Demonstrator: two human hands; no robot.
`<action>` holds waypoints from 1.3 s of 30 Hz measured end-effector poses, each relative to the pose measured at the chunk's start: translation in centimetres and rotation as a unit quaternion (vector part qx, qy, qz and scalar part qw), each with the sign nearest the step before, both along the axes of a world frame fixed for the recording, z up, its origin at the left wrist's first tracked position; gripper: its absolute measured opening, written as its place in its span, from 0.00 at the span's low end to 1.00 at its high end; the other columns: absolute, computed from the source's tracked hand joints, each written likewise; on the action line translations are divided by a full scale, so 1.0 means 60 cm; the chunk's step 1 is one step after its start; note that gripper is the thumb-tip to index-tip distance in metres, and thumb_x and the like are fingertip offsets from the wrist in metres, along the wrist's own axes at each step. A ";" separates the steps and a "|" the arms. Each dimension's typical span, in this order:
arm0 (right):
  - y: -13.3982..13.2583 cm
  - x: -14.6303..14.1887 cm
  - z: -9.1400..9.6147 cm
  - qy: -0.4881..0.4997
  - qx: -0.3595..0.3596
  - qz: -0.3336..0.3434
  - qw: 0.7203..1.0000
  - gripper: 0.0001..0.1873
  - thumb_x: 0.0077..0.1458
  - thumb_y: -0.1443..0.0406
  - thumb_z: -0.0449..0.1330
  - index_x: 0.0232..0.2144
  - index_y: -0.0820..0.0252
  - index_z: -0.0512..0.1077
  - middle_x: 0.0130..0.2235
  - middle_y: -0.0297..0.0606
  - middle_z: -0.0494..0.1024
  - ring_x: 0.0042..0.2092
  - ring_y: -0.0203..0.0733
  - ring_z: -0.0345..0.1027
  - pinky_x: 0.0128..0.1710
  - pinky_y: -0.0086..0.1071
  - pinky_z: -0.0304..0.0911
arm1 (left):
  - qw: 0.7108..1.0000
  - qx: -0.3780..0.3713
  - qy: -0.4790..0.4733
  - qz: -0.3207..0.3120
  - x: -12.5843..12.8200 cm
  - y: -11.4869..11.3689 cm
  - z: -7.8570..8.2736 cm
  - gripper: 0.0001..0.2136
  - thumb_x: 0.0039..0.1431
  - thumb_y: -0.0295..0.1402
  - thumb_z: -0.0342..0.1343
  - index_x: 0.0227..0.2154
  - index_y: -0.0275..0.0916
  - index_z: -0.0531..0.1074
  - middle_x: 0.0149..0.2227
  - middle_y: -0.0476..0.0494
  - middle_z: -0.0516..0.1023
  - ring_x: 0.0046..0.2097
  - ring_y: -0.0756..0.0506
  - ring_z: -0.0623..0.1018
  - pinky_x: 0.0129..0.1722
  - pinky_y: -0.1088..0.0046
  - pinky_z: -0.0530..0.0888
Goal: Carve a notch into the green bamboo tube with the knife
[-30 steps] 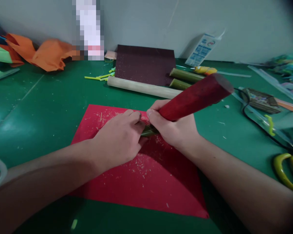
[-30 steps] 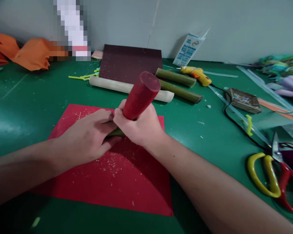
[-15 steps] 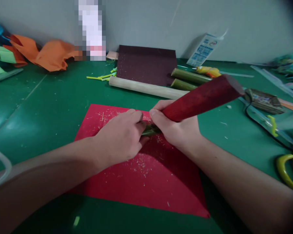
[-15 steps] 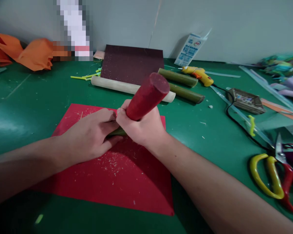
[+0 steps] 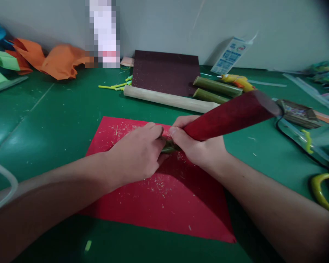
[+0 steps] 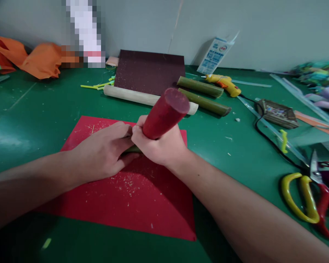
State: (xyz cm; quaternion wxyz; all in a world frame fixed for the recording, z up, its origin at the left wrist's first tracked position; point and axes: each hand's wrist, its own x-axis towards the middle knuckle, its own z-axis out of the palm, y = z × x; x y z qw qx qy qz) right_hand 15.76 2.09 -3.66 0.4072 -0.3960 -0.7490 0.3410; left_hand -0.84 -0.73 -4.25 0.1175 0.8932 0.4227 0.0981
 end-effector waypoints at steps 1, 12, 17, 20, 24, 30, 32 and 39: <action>-0.001 0.000 -0.001 0.006 0.001 -0.010 1.000 0.14 0.50 0.68 0.56 0.15 0.55 0.62 0.18 0.29 0.63 0.21 0.32 0.55 0.20 0.31 0.51 | 1.000 0.003 0.004 -0.002 0.000 0.000 0.000 0.14 0.65 0.33 0.48 0.42 0.29 0.75 0.45 0.31 0.74 0.45 0.35 0.73 0.47 0.52 0.74; 0.008 -0.002 -0.003 0.005 0.005 0.002 1.000 0.12 0.50 0.70 0.57 0.17 0.56 0.66 0.19 0.30 0.66 0.22 0.33 0.58 0.22 0.31 0.54 | 1.000 -0.001 -0.022 0.005 -0.004 0.001 -0.001 0.13 0.63 0.33 0.51 0.45 0.31 0.74 0.46 0.33 0.74 0.48 0.37 0.73 0.50 0.55 0.73; 0.005 0.001 -0.001 0.015 -0.011 0.019 1.000 0.14 0.49 0.72 0.57 0.16 0.55 0.65 0.17 0.29 0.64 0.21 0.32 0.55 0.20 0.31 0.52 | 1.000 0.001 0.007 0.004 -0.002 0.001 0.003 0.14 0.63 0.34 0.51 0.44 0.30 0.75 0.45 0.33 0.75 0.46 0.37 0.74 0.49 0.55 0.74; 0.005 0.003 -0.001 0.019 -0.004 -0.005 1.000 0.14 0.50 0.72 0.57 0.15 0.55 0.65 0.18 0.30 0.65 0.21 0.32 0.56 0.20 0.32 0.52 | 1.000 0.019 0.024 -0.003 -0.002 0.001 0.003 0.14 0.63 0.33 0.51 0.44 0.29 0.75 0.44 0.32 0.75 0.45 0.37 0.74 0.47 0.55 0.74; 0.008 0.000 0.000 0.007 0.003 -0.012 1.000 0.13 0.49 0.71 0.58 0.16 0.55 0.66 0.18 0.30 0.66 0.22 0.33 0.57 0.21 0.32 0.53 | 1.000 0.026 0.001 -0.009 -0.005 0.001 0.000 0.14 0.63 0.32 0.51 0.45 0.29 0.74 0.46 0.32 0.75 0.48 0.36 0.73 0.50 0.56 0.73; 0.006 -0.002 0.003 0.004 -0.021 -0.010 1.000 0.13 0.48 0.73 0.58 0.16 0.55 0.67 0.18 0.29 0.66 0.22 0.33 0.57 0.19 0.31 0.52 | 0.999 0.044 0.003 -0.024 -0.004 0.001 0.000 0.14 0.62 0.31 0.52 0.46 0.29 0.74 0.46 0.33 0.75 0.49 0.37 0.73 0.53 0.57 0.72; 0.004 -0.001 0.005 0.021 -0.044 -0.018 0.999 0.15 0.47 0.74 0.57 0.14 0.55 0.65 0.16 0.30 0.64 0.20 0.33 0.54 0.18 0.31 0.50 | 0.998 0.052 0.020 -0.030 -0.003 0.000 0.002 0.13 0.62 0.31 0.52 0.44 0.28 0.75 0.46 0.32 0.75 0.49 0.36 0.73 0.52 0.56 0.73; 0.016 0.006 0.007 0.131 -0.092 -0.093 0.983 0.17 0.47 0.74 0.56 0.11 0.56 0.64 0.15 0.30 0.60 0.18 0.31 0.51 0.16 0.32 0.47 | 0.989 0.128 0.047 -0.051 -0.008 -0.005 0.002 0.11 0.62 0.30 0.52 0.39 0.27 0.76 0.38 0.33 0.75 0.40 0.37 0.73 0.40 0.57 0.75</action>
